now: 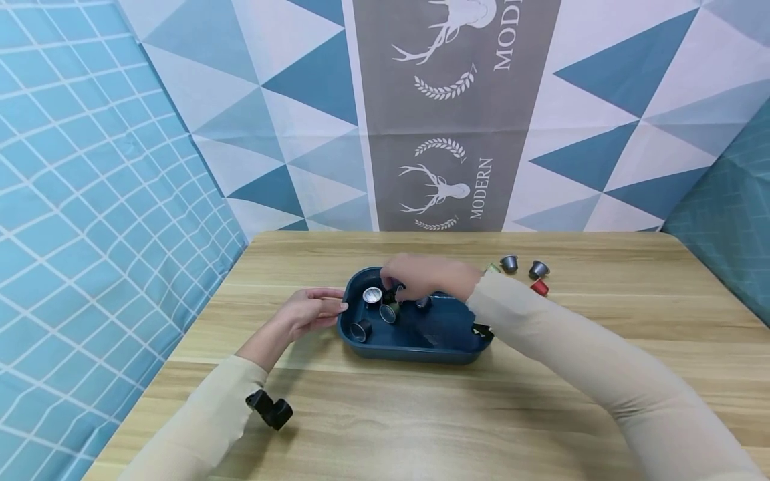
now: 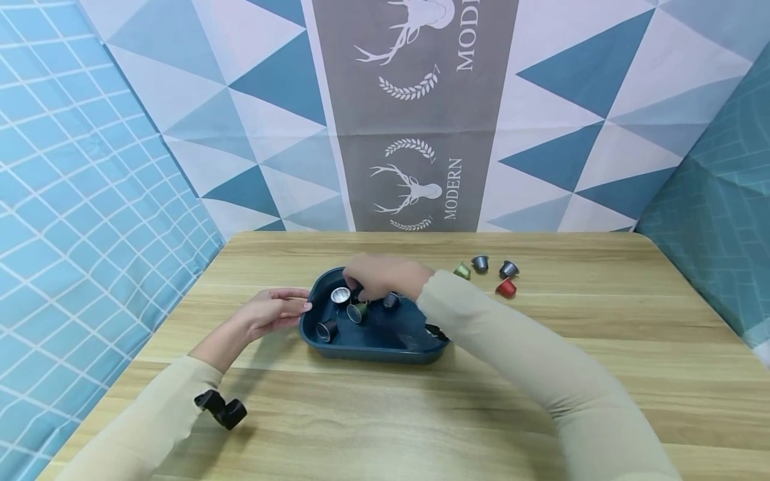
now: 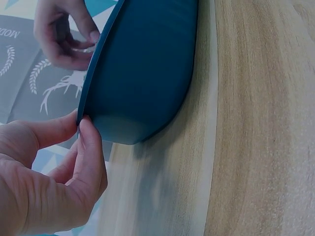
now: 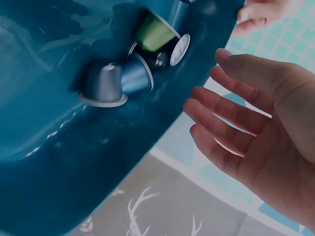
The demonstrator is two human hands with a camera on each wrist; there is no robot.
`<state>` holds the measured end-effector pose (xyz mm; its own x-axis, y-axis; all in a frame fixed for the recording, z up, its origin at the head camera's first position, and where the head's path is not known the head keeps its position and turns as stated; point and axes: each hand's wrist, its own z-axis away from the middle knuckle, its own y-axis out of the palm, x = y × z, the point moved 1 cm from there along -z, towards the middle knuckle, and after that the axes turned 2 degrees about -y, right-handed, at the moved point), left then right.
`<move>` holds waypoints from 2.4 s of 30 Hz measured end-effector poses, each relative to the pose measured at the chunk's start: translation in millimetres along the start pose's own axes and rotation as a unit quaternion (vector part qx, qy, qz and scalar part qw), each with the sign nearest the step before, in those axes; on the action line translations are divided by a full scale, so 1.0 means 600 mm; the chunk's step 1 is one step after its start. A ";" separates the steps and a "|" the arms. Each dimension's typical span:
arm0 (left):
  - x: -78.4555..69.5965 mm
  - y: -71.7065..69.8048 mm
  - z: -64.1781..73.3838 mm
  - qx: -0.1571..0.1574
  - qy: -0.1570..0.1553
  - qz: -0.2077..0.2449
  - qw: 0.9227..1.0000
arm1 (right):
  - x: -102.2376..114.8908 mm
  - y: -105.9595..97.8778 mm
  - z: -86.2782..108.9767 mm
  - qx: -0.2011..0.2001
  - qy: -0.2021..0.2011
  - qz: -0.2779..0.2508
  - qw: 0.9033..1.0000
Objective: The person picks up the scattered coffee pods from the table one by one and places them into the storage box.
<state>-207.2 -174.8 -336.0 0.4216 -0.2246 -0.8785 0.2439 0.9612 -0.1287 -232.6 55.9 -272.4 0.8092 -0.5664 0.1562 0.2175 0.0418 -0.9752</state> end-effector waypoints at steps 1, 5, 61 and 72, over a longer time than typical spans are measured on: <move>0.000 0.000 0.000 0.002 0.001 -0.002 1.000 | -0.004 -0.001 0.007 -0.006 -0.001 -0.001 1.000; 0.000 0.000 0.000 -0.002 0.001 -0.002 1.000 | -0.021 -0.001 0.032 -0.032 -0.007 -0.013 0.999; 0.007 -0.003 -0.001 0.008 0.012 0.009 1.000 | -0.145 0.062 0.256 -0.181 0.123 -0.044 0.975; 0.004 -0.003 0.000 0.002 0.004 0.006 1.000 | -0.165 0.085 0.290 -0.182 0.151 -0.055 0.970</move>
<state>-206.7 -177.0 -337.7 0.4177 -0.2119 -0.8835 0.2419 0.9633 -0.1167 -206.6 257.0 -310.4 0.5840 -0.7682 0.2623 0.0413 -0.2946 -0.9547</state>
